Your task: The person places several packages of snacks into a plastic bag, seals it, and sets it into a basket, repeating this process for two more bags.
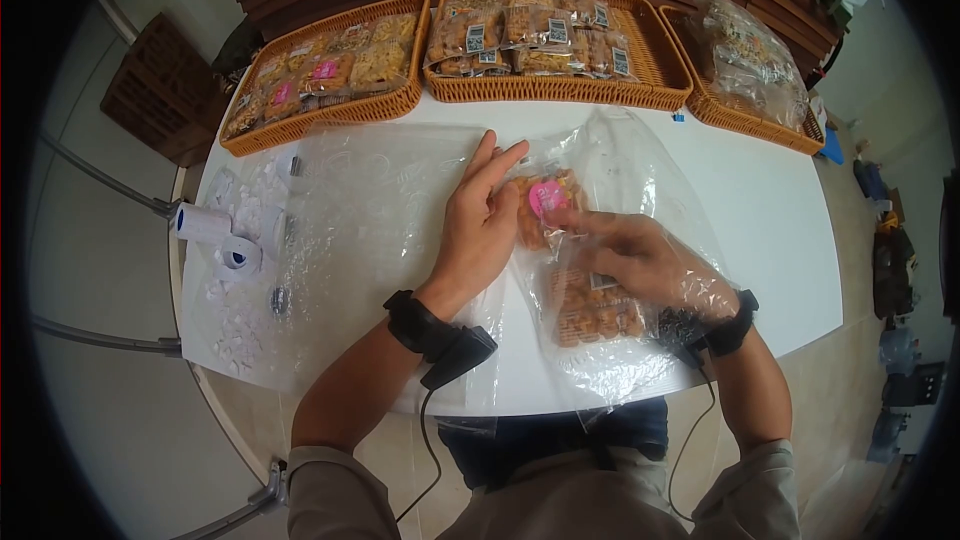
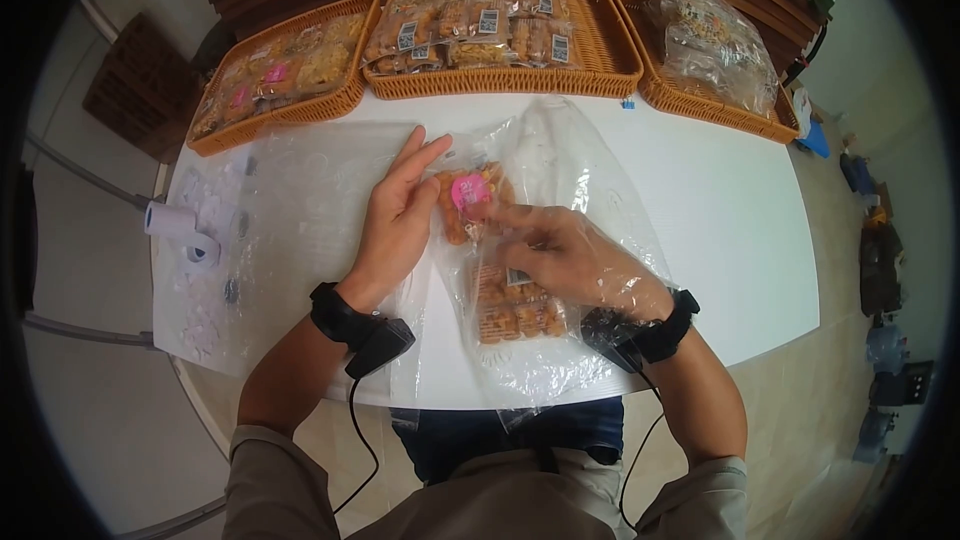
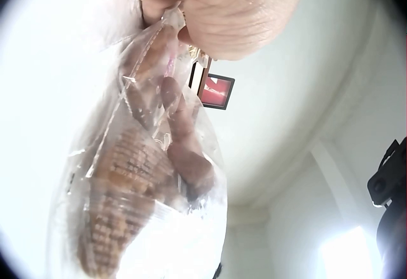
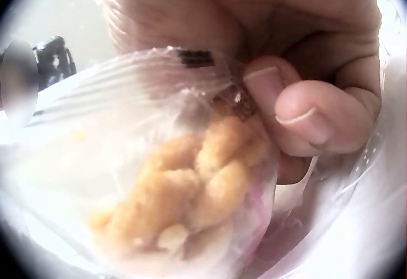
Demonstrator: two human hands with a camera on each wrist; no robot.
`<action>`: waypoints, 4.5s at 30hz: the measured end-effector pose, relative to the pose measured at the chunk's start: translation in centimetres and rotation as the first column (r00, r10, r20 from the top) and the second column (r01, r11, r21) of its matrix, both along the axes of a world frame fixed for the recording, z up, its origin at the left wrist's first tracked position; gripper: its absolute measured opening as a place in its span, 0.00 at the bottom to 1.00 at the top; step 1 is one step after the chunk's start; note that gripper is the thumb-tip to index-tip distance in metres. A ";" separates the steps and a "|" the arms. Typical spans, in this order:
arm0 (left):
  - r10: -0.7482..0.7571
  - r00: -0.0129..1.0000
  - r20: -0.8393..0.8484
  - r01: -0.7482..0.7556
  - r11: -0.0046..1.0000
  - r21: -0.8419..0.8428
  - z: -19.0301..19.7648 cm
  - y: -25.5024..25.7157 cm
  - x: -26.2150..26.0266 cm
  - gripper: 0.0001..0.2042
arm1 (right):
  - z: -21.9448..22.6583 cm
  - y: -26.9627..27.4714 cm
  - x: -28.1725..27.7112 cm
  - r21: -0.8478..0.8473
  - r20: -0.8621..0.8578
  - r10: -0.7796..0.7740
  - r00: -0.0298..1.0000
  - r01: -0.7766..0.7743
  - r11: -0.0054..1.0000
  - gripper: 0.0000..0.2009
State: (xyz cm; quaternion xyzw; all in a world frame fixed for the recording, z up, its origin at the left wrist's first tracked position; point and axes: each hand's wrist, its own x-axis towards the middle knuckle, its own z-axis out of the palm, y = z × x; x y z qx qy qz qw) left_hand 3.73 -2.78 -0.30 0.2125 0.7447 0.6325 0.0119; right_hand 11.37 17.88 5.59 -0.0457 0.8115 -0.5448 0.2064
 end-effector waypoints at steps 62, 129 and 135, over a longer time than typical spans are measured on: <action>-0.008 0.994 0.112 -0.012 0.983 0.181 -0.3 0.2 -0.2 0.39 | -2.8 0.1 0.2 -0.452 -0.041 -0.659 0.751 0.574 0.683 0.23; -0.127 0.948 -0.292 0.010 0.928 -0.372 1.9 -0.1 0.6 0.34 | -1.6 0.9 2.4 -0.396 -0.041 -0.300 0.953 0.260 0.881 0.24; -0.117 0.942 -0.313 -0.001 0.936 -0.352 1.6 -0.1 0.6 0.34 | 3.8 2.8 7.3 -0.114 0.211 -0.078 0.974 0.104 0.988 0.21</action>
